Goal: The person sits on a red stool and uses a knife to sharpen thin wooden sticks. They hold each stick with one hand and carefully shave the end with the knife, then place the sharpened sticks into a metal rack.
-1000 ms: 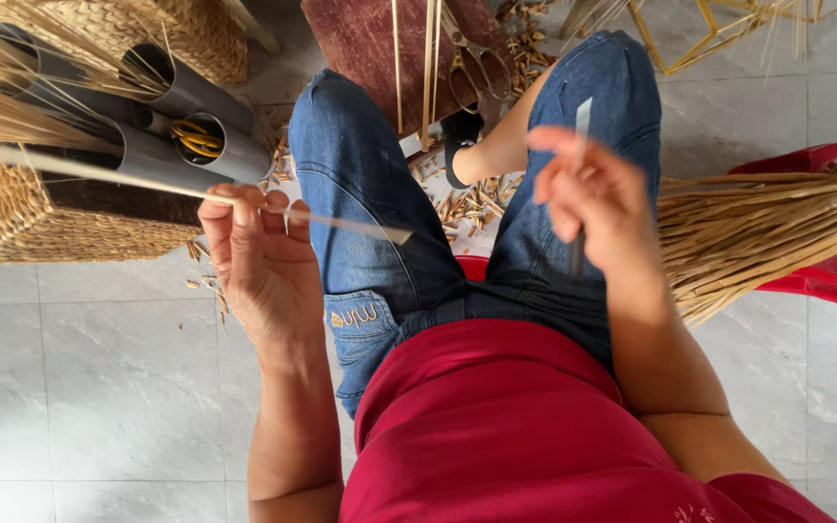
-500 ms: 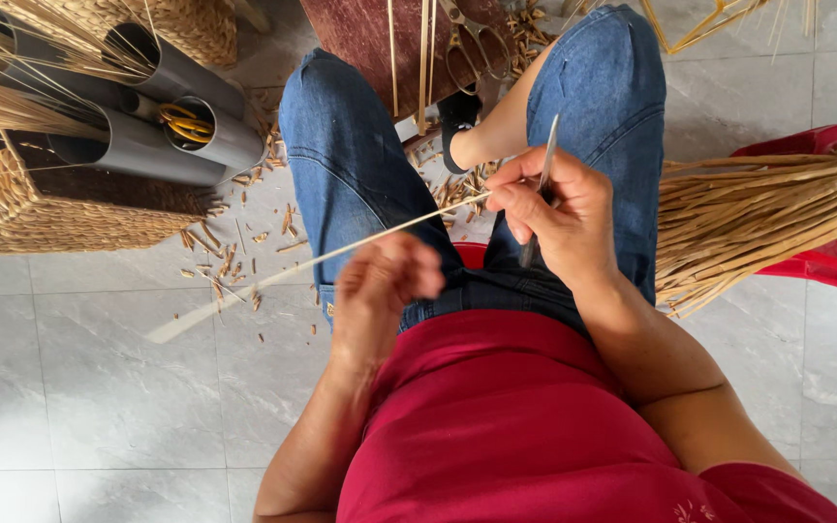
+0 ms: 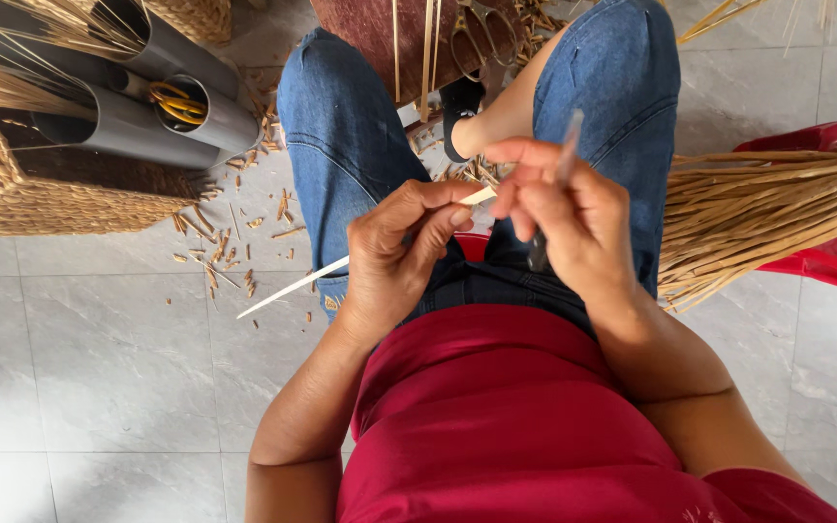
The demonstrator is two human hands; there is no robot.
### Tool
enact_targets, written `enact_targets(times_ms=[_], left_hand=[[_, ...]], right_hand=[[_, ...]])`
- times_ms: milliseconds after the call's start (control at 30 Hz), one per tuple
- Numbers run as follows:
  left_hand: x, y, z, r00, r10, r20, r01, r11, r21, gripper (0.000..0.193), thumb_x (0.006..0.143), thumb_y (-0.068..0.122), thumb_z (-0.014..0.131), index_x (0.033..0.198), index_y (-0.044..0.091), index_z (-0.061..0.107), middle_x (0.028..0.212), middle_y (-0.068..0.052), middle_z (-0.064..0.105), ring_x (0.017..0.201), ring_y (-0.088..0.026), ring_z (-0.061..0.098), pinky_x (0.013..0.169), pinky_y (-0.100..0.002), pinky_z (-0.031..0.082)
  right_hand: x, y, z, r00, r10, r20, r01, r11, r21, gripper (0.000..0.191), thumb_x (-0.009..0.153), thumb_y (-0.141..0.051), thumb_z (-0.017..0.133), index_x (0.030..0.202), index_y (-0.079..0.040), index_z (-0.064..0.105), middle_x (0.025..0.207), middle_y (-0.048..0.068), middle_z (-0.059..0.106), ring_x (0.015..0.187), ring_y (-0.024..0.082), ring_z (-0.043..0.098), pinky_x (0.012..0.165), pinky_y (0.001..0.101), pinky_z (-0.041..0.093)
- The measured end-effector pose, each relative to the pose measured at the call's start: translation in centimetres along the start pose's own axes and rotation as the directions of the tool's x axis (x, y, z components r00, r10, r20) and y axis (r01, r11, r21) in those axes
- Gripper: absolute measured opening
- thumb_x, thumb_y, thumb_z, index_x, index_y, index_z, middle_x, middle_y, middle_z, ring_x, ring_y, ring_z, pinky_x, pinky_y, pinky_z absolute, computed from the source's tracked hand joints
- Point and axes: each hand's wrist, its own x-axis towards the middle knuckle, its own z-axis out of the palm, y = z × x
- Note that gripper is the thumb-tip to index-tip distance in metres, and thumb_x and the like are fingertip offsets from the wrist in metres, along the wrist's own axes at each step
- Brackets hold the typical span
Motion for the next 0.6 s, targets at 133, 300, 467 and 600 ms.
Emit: enact_targets(times_ms=[133,300,467,600], left_hand=[[-1.0,-1.4,-1.3,0.999,-0.03,0.037,0.035,0.99,-0.138,0.02,0.104,0.005,0.069,0.123,0.005,0.072,0.105,-0.004,0.072,0.087,-0.005,0.066,0.076,-0.02,0.056],[-0.7,-1.7,-1.8,0.995,0.092,0.03,-0.092,0.996,-0.012,0.017,0.103,0.006,0.072,0.12,0.006,0.073,0.104,-0.003,0.068,0.086,-0.006,0.063,0.072,-0.019,0.052],[-0.6,-0.9,-1.9,0.991,0.127,0.052,-0.126,0.992,-0.022,0.016,0.101,0.009,0.074,0.117,0.006,0.075,0.099,-0.003,0.069,0.08,-0.006,0.064,0.068,-0.019,0.052],[-0.9,-0.7,-2.4,0.974,0.219,0.062,-0.216,0.975,-0.058,0.014,0.103,0.012,0.075,0.115,0.006,0.074,0.097,-0.003,0.072,0.083,-0.008,0.066,0.073,-0.022,0.054]], right_hand=[[-2.3,1.7,0.2,0.941,0.261,0.215,-0.326,0.868,0.375,0.058,0.11,-0.042,0.04,0.147,0.001,0.054,0.088,0.005,0.065,0.065,0.005,0.05,0.06,0.0193,0.043],[-4.8,2.4,1.0,0.91,0.33,0.252,-0.404,0.846,0.347,0.054,0.115,-0.033,0.042,0.153,0.005,0.049,0.096,0.008,0.06,0.07,0.009,0.051,0.064,0.0217,0.044],[-4.0,0.2,-0.7,0.939,0.15,0.309,-0.297,0.806,0.513,0.059,0.113,-0.024,0.052,0.163,-0.004,0.027,0.095,0.012,0.063,0.071,0.012,0.058,0.065,0.0243,0.051],[-3.1,-1.8,-0.3,0.91,0.055,0.412,-0.287,0.801,0.526,0.062,0.112,-0.026,0.058,0.163,-0.005,0.031,0.094,0.014,0.065,0.074,0.017,0.067,0.069,0.0284,0.058]])
